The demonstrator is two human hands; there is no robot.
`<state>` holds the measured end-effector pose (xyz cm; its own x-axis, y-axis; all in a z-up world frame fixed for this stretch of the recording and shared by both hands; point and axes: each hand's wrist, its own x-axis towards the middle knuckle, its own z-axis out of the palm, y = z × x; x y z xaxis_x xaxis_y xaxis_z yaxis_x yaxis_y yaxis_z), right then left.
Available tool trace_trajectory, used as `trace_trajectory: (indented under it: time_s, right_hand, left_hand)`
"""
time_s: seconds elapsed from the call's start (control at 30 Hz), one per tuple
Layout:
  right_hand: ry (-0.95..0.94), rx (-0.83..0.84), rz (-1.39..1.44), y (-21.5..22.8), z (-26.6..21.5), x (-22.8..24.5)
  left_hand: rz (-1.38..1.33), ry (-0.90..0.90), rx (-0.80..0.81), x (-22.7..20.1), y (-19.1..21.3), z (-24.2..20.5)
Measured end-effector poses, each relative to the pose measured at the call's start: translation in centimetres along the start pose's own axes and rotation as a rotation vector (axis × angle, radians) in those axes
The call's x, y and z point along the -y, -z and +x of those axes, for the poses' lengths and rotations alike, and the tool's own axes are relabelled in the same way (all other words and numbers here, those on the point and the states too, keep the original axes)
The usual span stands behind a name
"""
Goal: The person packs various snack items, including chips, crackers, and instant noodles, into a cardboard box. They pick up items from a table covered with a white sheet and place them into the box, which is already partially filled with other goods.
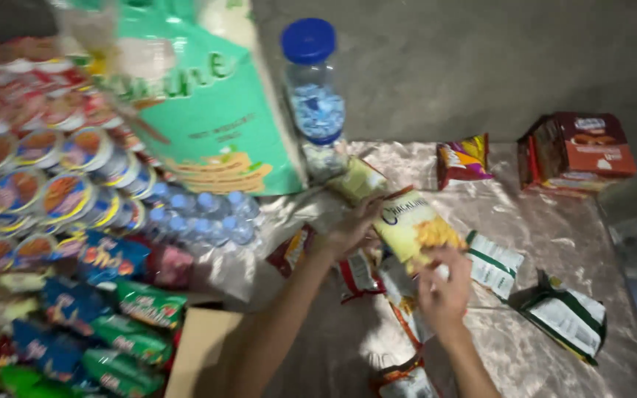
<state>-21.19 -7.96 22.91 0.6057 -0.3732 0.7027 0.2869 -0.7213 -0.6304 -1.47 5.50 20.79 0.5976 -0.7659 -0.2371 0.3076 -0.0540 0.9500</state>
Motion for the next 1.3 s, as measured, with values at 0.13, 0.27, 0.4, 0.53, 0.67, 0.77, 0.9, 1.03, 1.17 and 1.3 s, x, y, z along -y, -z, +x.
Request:
trace_trajectory:
  time_s: [0.13, 0.27, 0.4, 0.53, 0.67, 0.77, 0.9, 1.03, 1.17, 1.3]
  right_hand:
    - [0.287, 0.123, -0.126, -0.9, -1.0, 5.2]
    - [0.125, 0.085, 0.018, -1.4, -0.9, 9.1]
    - [0.136, -0.002, 0.184, -2.4, 1.5, 14.7]
    - [-0.077, 0.189, 0.760, -5.6, 2.4, 21.2]
    - [-0.179, 0.406, 0.683, -9.9, 2.5, 27.5]
    - [-0.105, 0.459, 0.689, -15.1, 1.7, 32.5]
    - [-0.007, 0.586, 0.661, -22.9, 1.1, 39.8]
    - [-0.031, 0.752, 0.613, -30.8, -0.3, 48.3]
    - [0.387, 0.672, 0.485, -40.2, -2.9, 50.2]
    - [0.267, 0.795, 0.322, -45.4, -6.5, 50.0]
  left_hand:
    - [-0.121, -0.183, -0.253, -2.4, -1.2, -4.0]
    - [0.214, -0.419, -0.255, -4.7, 1.6, -8.0]
    - [0.490, -0.416, -0.198, -9.0, 4.0, -15.9]
    - [0.602, -0.381, -0.088, -13.4, 7.1, -25.3]
    - [0.581, -0.325, -0.183, -15.7, 11.3, -35.3]
    - [0.482, -0.344, -0.290, -15.4, 16.3, -41.9]
    - [0.342, -0.485, -0.377, -12.9, 25.9, -49.8]
    - [0.356, -0.673, -0.589, -11.3, 32.5, -58.2]
    - [0.607, -0.664, -0.883, -7.4, 38.3, -62.6]
    - [0.548, -0.544, -0.915, -2.5, 42.8, -62.7]
